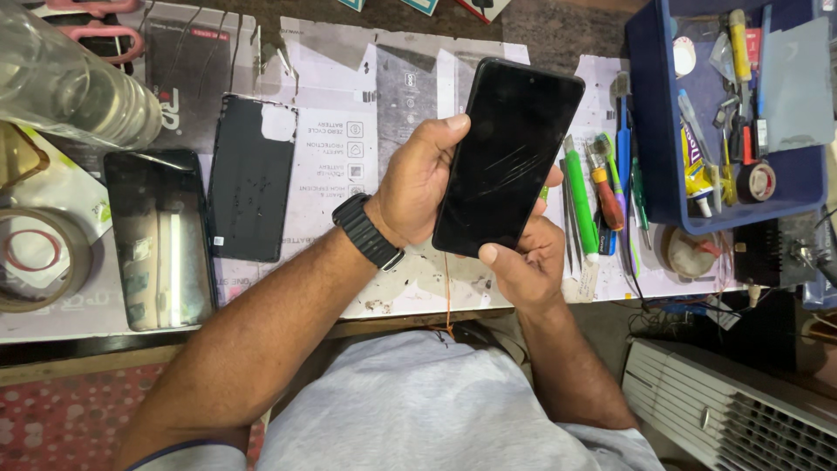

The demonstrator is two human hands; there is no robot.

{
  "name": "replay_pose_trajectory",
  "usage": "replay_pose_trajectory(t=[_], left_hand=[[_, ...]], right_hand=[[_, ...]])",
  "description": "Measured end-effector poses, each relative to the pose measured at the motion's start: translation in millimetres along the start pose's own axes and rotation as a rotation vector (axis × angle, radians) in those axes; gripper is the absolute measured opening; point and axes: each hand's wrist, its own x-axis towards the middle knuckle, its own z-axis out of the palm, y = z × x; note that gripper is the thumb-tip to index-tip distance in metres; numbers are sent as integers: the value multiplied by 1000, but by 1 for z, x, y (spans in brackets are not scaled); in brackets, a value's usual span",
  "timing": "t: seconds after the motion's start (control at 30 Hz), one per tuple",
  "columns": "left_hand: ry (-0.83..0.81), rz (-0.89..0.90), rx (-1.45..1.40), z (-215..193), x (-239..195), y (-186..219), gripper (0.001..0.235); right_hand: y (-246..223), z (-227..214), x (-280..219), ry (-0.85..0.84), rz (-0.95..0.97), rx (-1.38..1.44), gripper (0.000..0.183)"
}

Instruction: The person handles several smartphones on a cluttered workbench, turning them over to show front and back sides, pressing buttons to wake screens, and briefly interacting with the touch interface. The person also picks up and sets down a phone case.

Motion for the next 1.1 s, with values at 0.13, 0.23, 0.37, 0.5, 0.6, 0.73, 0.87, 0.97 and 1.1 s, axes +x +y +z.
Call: replay_pose_trajectory(t=[0.13, 0.23, 0.37, 0.5, 0.6, 0.73, 0.87, 0.97, 1.1], left_hand=[[-43, 31, -8, 3, -1, 2, 68], [-27, 77, -3, 3, -3, 5, 66], [68, 20, -93, -1, -4, 5, 58], [170, -13, -106, -8, -2, 3, 42], [215, -21, -122, -11, -1, 1, 36], [212, 2, -74, -7, -2, 2, 41], [45, -10, -77, 2, -3, 6, 65], [47, 16, -48, 9, -3, 8, 77], [62, 58, -34, 13, -3, 9, 78]], right_hand=[[-1, 3, 1, 14, -3, 41, 28], [-4, 7, 3, 39, 16, 49, 33], [-15, 15, 3, 81, 30, -169, 40], [-23, 21, 7, 11, -82, -376, 36], [-26, 22, 8, -21, -111, -389, 31], [-27, 19, 5, -53, -160, -413, 31], [-26, 16, 4, 27, 0, -378, 34], [-25, 16, 8, -49, 10, -43, 30], [-24, 15, 16, -66, 93, 213, 30]])
